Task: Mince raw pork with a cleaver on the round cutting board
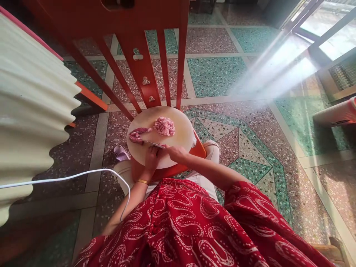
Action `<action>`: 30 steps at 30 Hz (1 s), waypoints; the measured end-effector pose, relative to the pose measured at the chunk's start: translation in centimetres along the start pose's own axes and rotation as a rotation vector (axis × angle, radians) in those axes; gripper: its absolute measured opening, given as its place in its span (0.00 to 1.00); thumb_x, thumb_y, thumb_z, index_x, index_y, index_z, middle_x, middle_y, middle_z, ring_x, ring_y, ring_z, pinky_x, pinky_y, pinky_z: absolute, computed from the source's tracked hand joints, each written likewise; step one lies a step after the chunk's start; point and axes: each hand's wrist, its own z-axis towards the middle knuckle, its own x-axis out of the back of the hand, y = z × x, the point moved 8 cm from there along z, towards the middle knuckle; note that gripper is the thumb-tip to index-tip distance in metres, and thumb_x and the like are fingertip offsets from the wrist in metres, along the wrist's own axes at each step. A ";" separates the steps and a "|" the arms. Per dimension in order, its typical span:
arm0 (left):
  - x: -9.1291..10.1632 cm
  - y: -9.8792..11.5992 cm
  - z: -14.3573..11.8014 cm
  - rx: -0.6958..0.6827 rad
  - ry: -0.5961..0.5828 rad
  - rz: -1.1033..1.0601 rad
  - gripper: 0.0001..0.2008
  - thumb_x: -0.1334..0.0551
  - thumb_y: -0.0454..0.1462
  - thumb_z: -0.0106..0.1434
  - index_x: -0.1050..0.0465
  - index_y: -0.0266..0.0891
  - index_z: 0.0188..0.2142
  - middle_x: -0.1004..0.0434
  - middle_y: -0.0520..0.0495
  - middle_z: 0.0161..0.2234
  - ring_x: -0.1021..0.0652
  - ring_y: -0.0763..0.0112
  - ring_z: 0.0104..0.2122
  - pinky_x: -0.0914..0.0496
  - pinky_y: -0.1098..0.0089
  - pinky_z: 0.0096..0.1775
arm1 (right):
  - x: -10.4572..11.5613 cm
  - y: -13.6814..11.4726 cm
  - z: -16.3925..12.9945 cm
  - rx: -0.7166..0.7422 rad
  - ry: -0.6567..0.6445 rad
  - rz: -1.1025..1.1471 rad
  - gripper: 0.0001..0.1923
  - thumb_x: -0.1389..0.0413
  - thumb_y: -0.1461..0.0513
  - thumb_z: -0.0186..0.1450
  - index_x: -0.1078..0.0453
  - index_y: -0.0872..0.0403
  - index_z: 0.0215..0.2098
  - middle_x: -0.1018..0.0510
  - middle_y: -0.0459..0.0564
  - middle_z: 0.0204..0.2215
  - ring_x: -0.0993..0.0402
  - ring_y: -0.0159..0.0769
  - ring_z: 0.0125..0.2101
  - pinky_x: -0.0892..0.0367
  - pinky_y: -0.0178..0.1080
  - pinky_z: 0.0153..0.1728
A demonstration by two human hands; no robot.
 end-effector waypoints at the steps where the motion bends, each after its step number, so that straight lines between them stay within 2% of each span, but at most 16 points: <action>1: 0.3 0.0 -0.1 0.005 0.027 -0.009 0.09 0.49 0.33 0.64 0.31 0.35 0.39 0.26 0.40 0.36 0.27 0.60 0.37 0.32 0.59 0.41 | -0.2 1.0 -0.6 -0.027 0.003 -0.036 0.18 0.58 0.68 0.66 0.42 0.56 0.54 0.23 0.58 0.36 0.24 0.42 0.37 0.33 0.37 0.33; 4: 0.9 -0.2 -0.4 0.004 0.101 0.017 0.08 0.47 0.35 0.64 0.30 0.38 0.39 0.26 0.42 0.38 0.28 0.62 0.39 0.32 0.60 0.43 | -0.2 2.4 -1.9 -0.068 0.046 -0.076 0.18 0.59 0.68 0.66 0.42 0.56 0.54 0.23 0.58 0.32 0.24 0.43 0.35 0.33 0.37 0.31; 7: 0.9 -0.4 -1.0 -0.023 0.110 0.056 0.10 0.47 0.35 0.64 0.29 0.38 0.41 0.27 0.42 0.40 0.28 0.62 0.42 0.33 0.59 0.45 | -0.3 1.5 -2.8 -0.039 0.049 -0.066 0.19 0.59 0.68 0.66 0.44 0.55 0.55 0.23 0.56 0.31 0.23 0.42 0.34 0.32 0.37 0.31; 11: 0.1 -0.6 -1.6 -0.053 0.057 0.045 0.12 0.49 0.33 0.65 0.29 0.39 0.45 0.26 0.42 0.42 0.28 0.62 0.43 0.33 0.59 0.46 | -1.2 0.2 -3.4 -0.052 0.000 -0.062 0.16 0.60 0.67 0.67 0.42 0.54 0.52 0.23 0.56 0.32 0.24 0.42 0.34 0.32 0.38 0.30; 14: -0.3 -0.5 -1.5 -0.060 0.036 0.063 0.12 0.48 0.34 0.65 0.29 0.38 0.45 0.26 0.42 0.41 0.28 0.61 0.43 0.33 0.58 0.47 | -1.3 -0.8 -1.7 -0.050 0.003 -0.030 0.17 0.59 0.67 0.67 0.44 0.54 0.53 0.23 0.56 0.34 0.24 0.42 0.35 0.32 0.38 0.32; 18: -0.5 -0.1 -1.1 -0.071 0.005 0.125 0.12 0.48 0.32 0.64 0.29 0.35 0.43 0.26 0.40 0.39 0.28 0.60 0.42 0.33 0.58 0.46 | -0.2 -2.8 1.8 0.021 0.082 0.002 0.20 0.59 0.66 0.67 0.48 0.54 0.57 0.23 0.56 0.35 0.24 0.43 0.36 0.32 0.40 0.33; 20: -0.5 0.0 -1.1 -0.073 -0.006 0.141 0.13 0.48 0.31 0.63 0.28 0.36 0.43 0.26 0.40 0.40 0.28 0.60 0.42 0.33 0.58 0.46 | -0.2 -2.8 2.3 0.030 0.086 0.000 0.19 0.59 0.66 0.67 0.47 0.54 0.56 0.23 0.56 0.35 0.24 0.42 0.36 0.32 0.40 0.33; 23: -0.4 -0.1 -1.2 -0.074 -0.001 0.129 0.13 0.48 0.32 0.64 0.29 0.38 0.44 0.26 0.41 0.42 0.29 0.59 0.44 0.33 0.57 0.47 | -1.2 -0.8 0.4 0.019 0.047 -0.016 0.18 0.59 0.65 0.67 0.45 0.54 0.55 0.23 0.56 0.33 0.24 0.41 0.34 0.32 0.38 0.31; 27: -0.3 -0.4 -1.4 -0.060 0.015 0.116 0.14 0.50 0.32 0.64 0.28 0.39 0.43 0.26 0.42 0.41 0.29 0.60 0.43 0.33 0.58 0.46 | -2.7 3.7 -3.2 -0.073 -0.002 -0.099 0.18 0.57 0.67 0.66 0.42 0.54 0.53 0.23 0.55 0.31 0.23 0.43 0.32 0.32 0.38 0.28; 30: 0.1 -0.3 -1.5 -0.058 0.031 0.109 0.14 0.50 0.33 0.64 0.28 0.39 0.43 0.27 0.42 0.42 0.29 0.60 0.42 0.33 0.59 0.46 | -2.7 4.8 -3.7 -0.086 -0.002 -0.121 0.16 0.56 0.66 0.66 0.41 0.54 0.52 0.23 0.55 0.31 0.23 0.43 0.33 0.32 0.38 0.28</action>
